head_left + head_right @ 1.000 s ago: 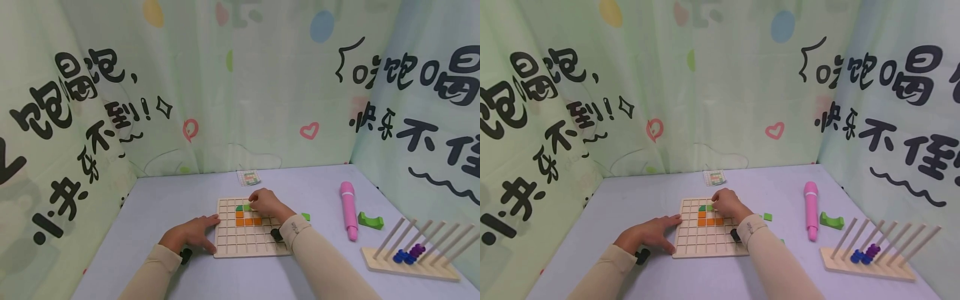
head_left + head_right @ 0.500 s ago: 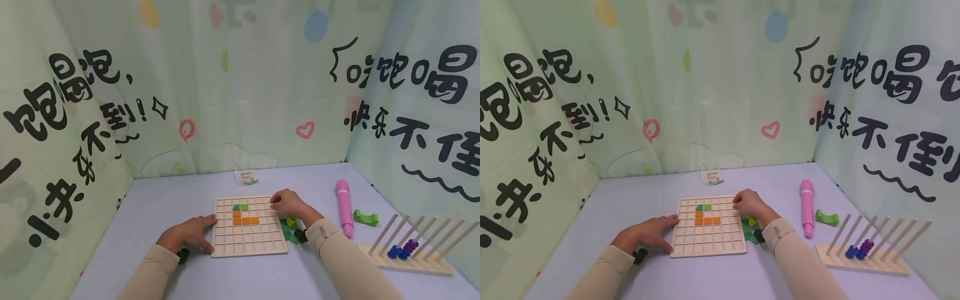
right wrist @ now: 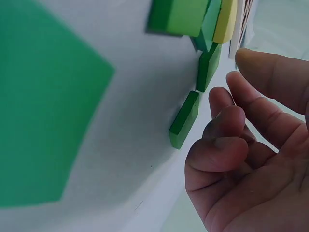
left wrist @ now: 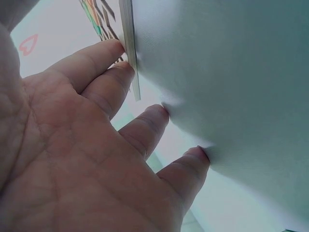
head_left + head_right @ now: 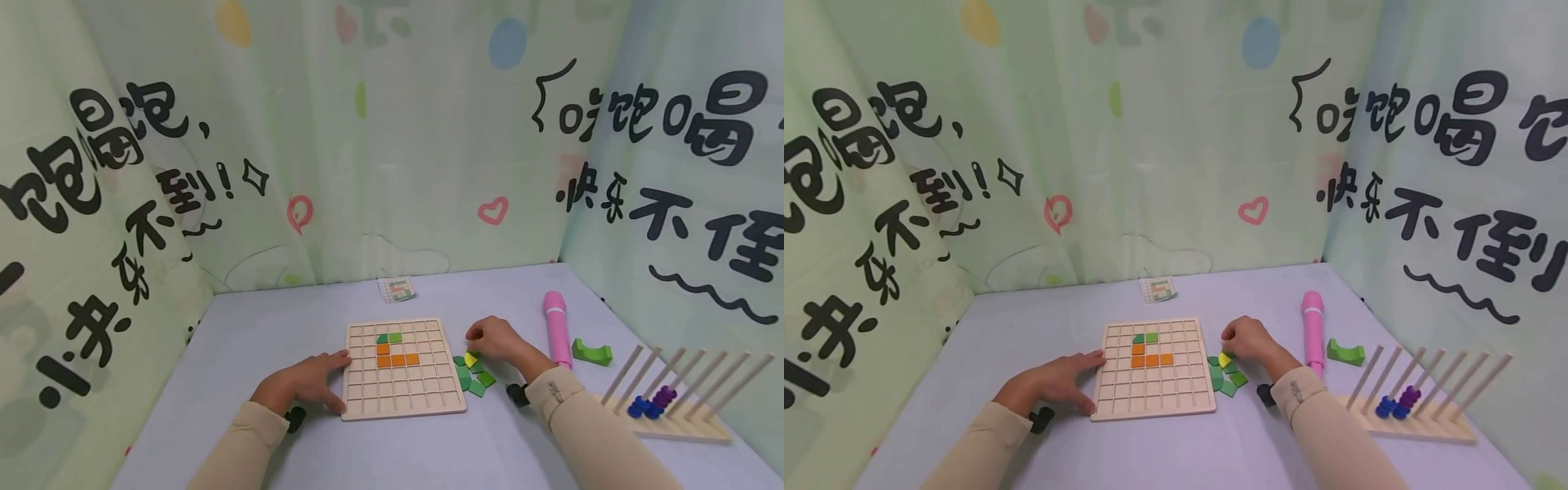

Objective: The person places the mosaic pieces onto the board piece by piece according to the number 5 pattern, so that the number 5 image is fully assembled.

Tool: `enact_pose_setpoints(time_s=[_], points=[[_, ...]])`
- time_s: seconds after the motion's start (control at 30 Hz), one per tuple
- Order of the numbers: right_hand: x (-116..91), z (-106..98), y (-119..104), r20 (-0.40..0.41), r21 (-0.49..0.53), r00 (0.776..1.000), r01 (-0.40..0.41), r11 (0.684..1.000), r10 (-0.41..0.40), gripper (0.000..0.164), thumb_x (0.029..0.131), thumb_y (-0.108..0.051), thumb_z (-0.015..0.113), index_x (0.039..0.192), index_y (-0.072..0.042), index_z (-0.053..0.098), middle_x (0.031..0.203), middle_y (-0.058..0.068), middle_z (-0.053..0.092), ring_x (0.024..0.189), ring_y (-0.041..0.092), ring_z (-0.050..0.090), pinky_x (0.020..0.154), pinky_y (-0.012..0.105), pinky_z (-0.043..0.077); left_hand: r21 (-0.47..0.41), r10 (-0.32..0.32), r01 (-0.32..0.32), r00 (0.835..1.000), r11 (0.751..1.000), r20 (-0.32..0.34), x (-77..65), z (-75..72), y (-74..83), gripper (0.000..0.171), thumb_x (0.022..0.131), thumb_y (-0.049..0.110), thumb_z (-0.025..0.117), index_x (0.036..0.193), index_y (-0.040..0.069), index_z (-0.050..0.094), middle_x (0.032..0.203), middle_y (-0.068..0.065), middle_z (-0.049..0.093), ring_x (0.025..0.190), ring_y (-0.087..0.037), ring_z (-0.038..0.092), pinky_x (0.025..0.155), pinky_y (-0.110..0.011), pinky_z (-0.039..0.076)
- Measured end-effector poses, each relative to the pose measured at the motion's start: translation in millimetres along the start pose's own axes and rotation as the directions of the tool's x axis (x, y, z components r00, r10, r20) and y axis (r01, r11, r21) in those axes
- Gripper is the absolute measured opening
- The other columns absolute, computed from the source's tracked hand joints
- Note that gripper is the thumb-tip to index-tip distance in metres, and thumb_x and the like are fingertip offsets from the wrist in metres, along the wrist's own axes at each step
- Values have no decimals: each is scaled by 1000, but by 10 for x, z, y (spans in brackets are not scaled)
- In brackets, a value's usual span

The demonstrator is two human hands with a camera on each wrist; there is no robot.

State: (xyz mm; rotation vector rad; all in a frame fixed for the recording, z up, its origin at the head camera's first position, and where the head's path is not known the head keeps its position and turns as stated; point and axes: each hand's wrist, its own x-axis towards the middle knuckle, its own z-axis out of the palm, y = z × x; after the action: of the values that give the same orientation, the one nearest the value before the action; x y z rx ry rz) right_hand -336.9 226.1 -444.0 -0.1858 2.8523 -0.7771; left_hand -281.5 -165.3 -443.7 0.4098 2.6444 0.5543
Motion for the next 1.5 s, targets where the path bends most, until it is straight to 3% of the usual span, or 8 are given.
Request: enact_pose_setpoints(time_s=[0.27, 0.53, 0.77, 1.13, 1.5], points=[[-51, 16, 33, 13, -93, 999, 34, 995, -33, 20, 91, -10, 77, 107, 0, 76, 99, 8, 73, 88, 21, 61, 90, 45, 57, -11, 3, -3, 1000, 1000, -4, -20, 1, -9, 96, 75, 32, 94, 157, 19, 47, 169, 3, 34, 156, -38, 30, 122, -59, 31], [-57, 37, 58, 3, -109, 1000, 17, 994, -16, 14, 89, -8, 76, 101, -1, 72, 91, 6, 67, 85, 22, 58, 83, 41, 55, -14, -8, 8, 1000, 1000, -4, 3, 10, -5, 94, 76, 33, 93, 157, 22, 47, 169, 5, 33, 156, -36, 28, 123, -59, 30], [-61, 47, 76, -31, -57, 999, 23, 998, -25, 12, 89, -8, 77, 96, -5, 67, 86, 4, 62, 83, 21, 56, 78, 36, 51, -10, -10, 10, 1000, 1000, -4, 14, 20, -3, 95, 76, 34, 94, 157, 21, 47, 169, 5, 33, 156, -36, 29, 123, -59, 31], [-50, 11, 46, -41, 84, 999, 19, 996, -15, 11, 91, -7, 70, 101, -4, 68, 90, 6, 62, 86, 21, 56, 77, 33, 49, -15, -11, 11, 1000, 1000, -1, 5, 5, -9, 95, 75, 33, 94, 157, 21, 47, 170, 4, 33, 157, -37, 28, 123, -59, 29], [25, 130, -242, -23, 205, 999, 40, 978, -36, 11, 90, -7, 70, 101, -4, 68, 89, 6, 63, 80, 19, 56, 68, 28, 48, -25, -11, 11, 1000, 1000, 1, -44, -30, 32, 95, 75, 32, 94, 157, 20, 47, 170, 3, 33, 156, -38, 28, 123, -60, 29]])
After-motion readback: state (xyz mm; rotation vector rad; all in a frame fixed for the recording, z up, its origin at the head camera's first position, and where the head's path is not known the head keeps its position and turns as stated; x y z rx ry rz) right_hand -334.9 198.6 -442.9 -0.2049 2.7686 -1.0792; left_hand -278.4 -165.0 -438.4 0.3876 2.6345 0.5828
